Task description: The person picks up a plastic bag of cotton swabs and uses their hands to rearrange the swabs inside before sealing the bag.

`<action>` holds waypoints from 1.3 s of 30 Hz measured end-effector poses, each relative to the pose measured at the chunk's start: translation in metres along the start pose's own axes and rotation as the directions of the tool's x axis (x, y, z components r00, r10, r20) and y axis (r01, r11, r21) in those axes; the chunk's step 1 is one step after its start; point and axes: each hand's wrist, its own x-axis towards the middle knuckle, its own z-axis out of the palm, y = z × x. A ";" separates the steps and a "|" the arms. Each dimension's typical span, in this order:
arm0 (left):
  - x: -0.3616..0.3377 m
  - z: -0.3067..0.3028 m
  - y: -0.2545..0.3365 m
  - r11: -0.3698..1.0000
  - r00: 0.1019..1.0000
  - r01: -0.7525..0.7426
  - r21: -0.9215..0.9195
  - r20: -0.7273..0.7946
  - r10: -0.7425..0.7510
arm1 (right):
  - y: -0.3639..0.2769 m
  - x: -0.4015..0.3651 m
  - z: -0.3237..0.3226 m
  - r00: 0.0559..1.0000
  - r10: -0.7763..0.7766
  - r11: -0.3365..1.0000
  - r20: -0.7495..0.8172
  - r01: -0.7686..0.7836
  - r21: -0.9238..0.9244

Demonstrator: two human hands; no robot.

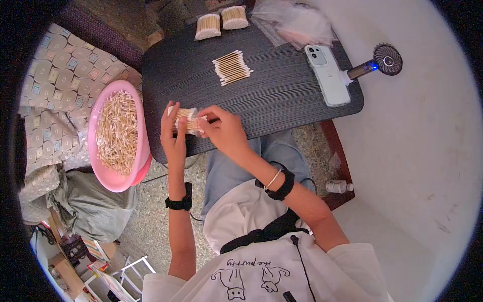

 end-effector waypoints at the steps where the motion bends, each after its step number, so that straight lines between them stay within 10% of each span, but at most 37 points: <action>1: 0.000 0.000 0.003 1.000 1.000 0.009 0.001 0.001 -0.009 | -0.003 -0.001 0.000 1.000 -0.012 0.999 -0.016 0.012 -0.041; 22: 0.000 0.005 -0.004 0.962 0.993 -0.105 0.254 -0.023 0.114 | -0.008 0.005 -0.010 1.000 -0.029 0.999 -0.012 0.028 -0.045; 26: -0.003 0.007 0.002 0.996 0.990 0.070 -0.062 -0.117 -0.077 | -0.005 0.007 -0.010 0.999 0.029 0.997 0.019 -0.027 -0.079; 35: -0.003 0.005 -0.006 0.992 0.996 0.046 0.115 -0.086 -0.037 | 0.015 0.006 -0.002 0.979 -0.191 0.969 -0.065 0.178 -0.171; 39: -0.003 0.007 0.003 0.993 0.992 0.085 0.087 -0.101 -0.076 | -0.002 -0.004 -0.006 1.000 0.017 0.994 0.017 -0.015 -0.112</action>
